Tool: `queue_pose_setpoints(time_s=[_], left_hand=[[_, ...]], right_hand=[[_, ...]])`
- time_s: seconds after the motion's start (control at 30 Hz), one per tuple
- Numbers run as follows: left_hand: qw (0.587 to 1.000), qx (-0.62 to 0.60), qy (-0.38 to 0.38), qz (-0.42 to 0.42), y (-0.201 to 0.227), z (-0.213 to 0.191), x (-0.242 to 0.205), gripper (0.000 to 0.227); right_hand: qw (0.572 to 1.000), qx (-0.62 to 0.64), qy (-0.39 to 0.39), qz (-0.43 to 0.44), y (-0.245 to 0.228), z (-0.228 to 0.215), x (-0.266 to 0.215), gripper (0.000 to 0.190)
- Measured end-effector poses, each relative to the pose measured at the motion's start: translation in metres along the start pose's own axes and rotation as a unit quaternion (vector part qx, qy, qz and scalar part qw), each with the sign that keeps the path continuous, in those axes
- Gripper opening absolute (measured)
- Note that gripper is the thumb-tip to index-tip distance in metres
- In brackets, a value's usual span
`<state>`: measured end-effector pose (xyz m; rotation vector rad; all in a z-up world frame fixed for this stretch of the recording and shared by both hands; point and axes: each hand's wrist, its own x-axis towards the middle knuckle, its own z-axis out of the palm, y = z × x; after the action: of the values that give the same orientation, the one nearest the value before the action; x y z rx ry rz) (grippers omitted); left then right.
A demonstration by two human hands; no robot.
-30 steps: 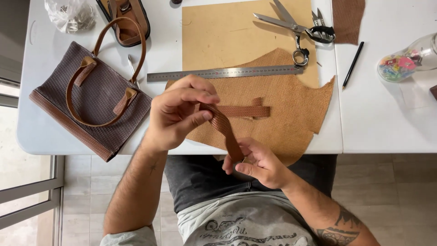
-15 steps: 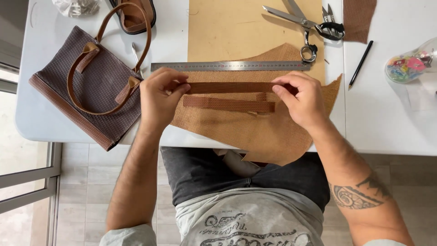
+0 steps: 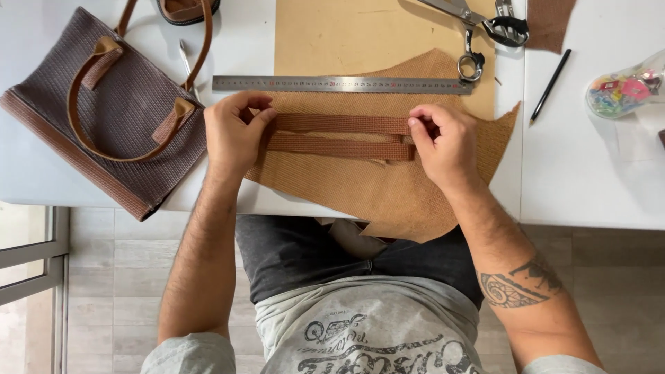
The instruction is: The person marks a piece of leather using a ruler and pen, cuts it with scissors, and then fits leather strips and other components onto a partially completed handbag.
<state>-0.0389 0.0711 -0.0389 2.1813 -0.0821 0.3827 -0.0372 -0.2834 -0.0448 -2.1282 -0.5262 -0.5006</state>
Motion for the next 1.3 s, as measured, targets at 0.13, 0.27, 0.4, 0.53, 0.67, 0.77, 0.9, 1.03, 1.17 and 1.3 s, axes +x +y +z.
queue_pose_setpoints(time_s=[0.13, 0.27, 0.4, 0.53, 0.67, 0.77, 0.9, 1.03, 1.17, 1.3], left_hand=[[1.0, 0.011, 0.004, 0.015, 0.001, 0.006, 0.002, 0.018], [0.998, 0.04, 0.02, 0.049, 0.015, 0.002, -0.008, 0.02], [0.987, 0.092, 0.075, 0.11, 0.031, -0.008, -0.033, 0.017], [0.964, 0.174, 0.114, 0.166, 0.039, -0.003, -0.063, 0.01], [0.941, 0.182, 0.06, 0.279, 0.058, 0.004, -0.074, 0.021], [0.938, 0.211, 0.01, 0.276, 0.047, 0.015, -0.074, 0.034], [0.936, 0.249, 0.001, 0.248, 0.036, 0.022, -0.073, 0.035], [0.942, 0.235, 0.006, 0.241, 0.036, 0.024, -0.072, 0.032], [0.943, 0.234, 0.017, 0.238, 0.035, 0.023, -0.074, 0.029], [0.947, 0.217, -0.005, 0.236, 0.049, 0.017, -0.073, 0.022]], right_hand=[[1.0, -0.019, 0.001, -0.021, 0.011, 0.003, -0.006, 0.009], [0.998, -0.056, 0.002, -0.031, 0.007, 0.001, -0.008, 0.01], [0.996, -0.084, 0.018, -0.031, 0.004, -0.012, -0.009, 0.009], [0.995, -0.078, -0.029, -0.058, 0.0, -0.024, -0.005, 0.008], [0.977, -0.082, -0.129, -0.147, -0.01, -0.018, 0.008, 0.021], [0.956, -0.118, -0.198, -0.181, -0.013, -0.015, 0.019, 0.027], [0.93, -0.162, -0.278, -0.176, -0.033, -0.028, 0.038, 0.024], [0.92, -0.193, -0.296, -0.169, -0.023, -0.04, 0.038, 0.018], [0.908, -0.275, -0.265, -0.174, -0.009, -0.059, 0.033, 0.012], [0.912, -0.363, -0.139, -0.129, -0.007, -0.073, 0.018, 0.038]])
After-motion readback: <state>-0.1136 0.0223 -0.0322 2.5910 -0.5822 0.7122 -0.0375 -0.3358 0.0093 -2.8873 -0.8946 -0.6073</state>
